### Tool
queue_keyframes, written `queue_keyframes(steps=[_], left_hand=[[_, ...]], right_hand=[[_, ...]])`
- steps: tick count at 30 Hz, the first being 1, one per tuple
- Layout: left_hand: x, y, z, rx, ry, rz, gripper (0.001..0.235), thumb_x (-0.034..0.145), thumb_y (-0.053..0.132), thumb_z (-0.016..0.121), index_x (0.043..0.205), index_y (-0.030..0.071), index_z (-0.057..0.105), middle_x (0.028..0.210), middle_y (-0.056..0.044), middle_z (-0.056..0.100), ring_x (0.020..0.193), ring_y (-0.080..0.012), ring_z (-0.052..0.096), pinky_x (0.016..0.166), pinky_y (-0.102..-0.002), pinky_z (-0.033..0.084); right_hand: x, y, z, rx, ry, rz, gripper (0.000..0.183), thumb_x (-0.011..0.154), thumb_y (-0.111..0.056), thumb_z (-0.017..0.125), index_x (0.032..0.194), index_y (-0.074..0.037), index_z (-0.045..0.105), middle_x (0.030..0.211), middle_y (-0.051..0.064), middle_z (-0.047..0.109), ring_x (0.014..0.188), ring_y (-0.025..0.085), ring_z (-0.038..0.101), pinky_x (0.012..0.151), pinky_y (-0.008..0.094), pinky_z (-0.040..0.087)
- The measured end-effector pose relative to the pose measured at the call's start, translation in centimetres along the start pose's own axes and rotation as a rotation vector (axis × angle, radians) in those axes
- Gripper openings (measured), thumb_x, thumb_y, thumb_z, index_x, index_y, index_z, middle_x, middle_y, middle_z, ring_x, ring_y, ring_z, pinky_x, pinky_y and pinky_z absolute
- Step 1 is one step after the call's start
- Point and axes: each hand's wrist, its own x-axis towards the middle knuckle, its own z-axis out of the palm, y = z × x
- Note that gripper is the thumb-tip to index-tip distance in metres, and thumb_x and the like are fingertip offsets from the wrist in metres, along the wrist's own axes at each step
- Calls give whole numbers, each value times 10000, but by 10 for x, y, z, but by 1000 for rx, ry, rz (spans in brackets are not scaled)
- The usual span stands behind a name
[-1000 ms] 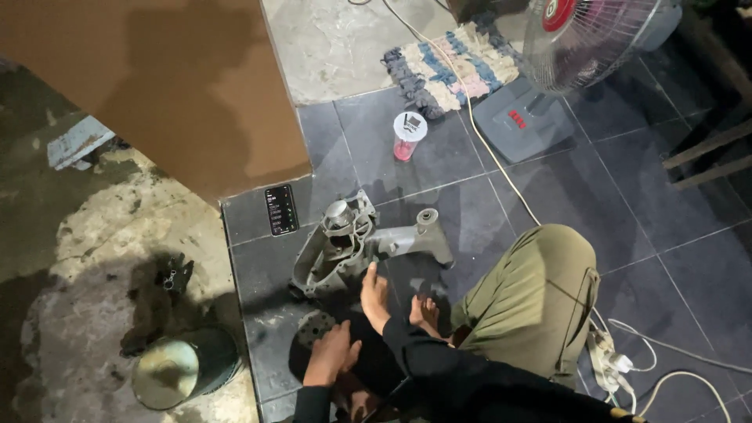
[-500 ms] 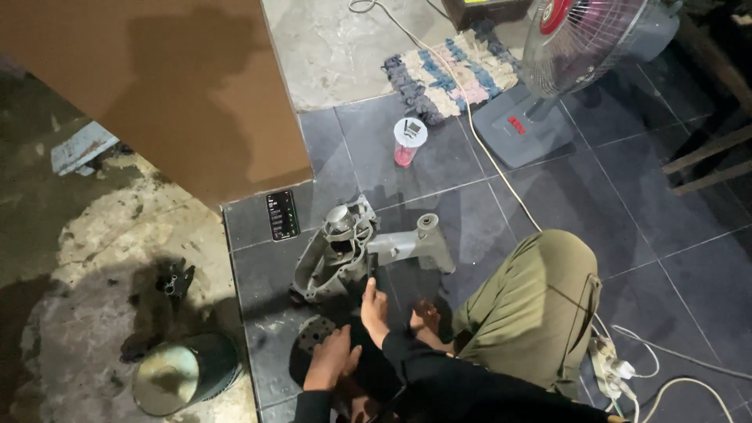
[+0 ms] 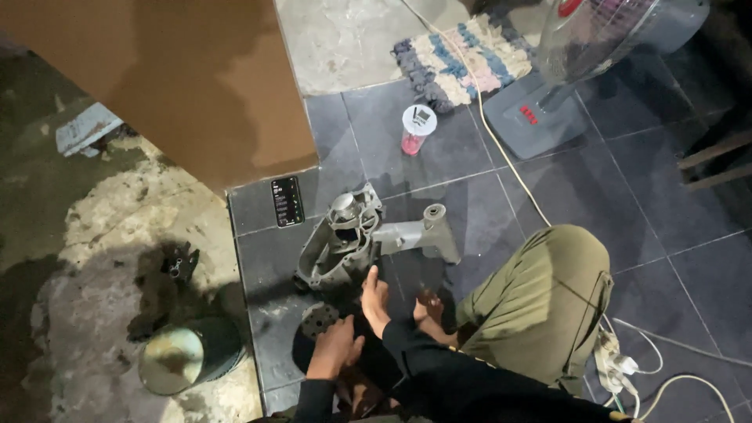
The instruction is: The person sits on the floor and uses a small tool to scrape and clean the surface of a grey metal part. They repeatedly rub the tool against the metal, occasionally pausing to inspect the surface.
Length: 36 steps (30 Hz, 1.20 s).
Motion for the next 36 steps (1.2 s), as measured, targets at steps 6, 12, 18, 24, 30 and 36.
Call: queue_keyframes(steps=[6,12,18,24,30,36], left_hand=[[0,-2,0,-27,65,29,598,1069,396,498,1552,79,344,1410,-159,553,1251,-389,569,996,-561,490],[5,-6,8,10,154,75,529,1061,395,516,1475,85,407,1293,-168,593,1172,-384,606,909,-562,517],[9,-3,1,24,91,33,568,1066,394,509,1521,81,378,1399,-167,563,1270,-375,565,1013,-558,477],[0,1,-8,16,-56,-14,608,1097,464,450,1575,114,317,1472,-109,513,1293,-334,556,1037,-527,479],[11,-6,6,24,120,55,512,1049,414,497,1430,77,440,1343,-177,587,1207,-409,597,951,-554,505],[4,-5,8,2,108,32,540,1055,398,515,1482,85,413,1375,-168,567,1237,-390,583,971,-561,498]], right_hand=[[12,-14,4,118,103,14,681,1047,-643,345,556,-174,293,488,27,315,460,204,327,544,431,247],[10,-42,0,373,112,104,680,1023,-645,447,554,-175,297,482,4,287,387,140,285,410,350,219],[22,-15,-2,-97,197,102,817,955,-733,264,704,-113,732,860,221,765,982,504,679,951,541,452],[29,16,6,21,135,-177,665,1046,-667,280,579,-194,249,529,17,232,504,195,255,580,434,173],[27,25,5,-147,188,-109,762,1021,-633,324,614,-30,552,667,244,647,715,470,642,708,563,402],[33,12,4,5,188,-164,692,1026,-666,323,585,-134,361,559,103,371,553,306,406,635,500,286]])
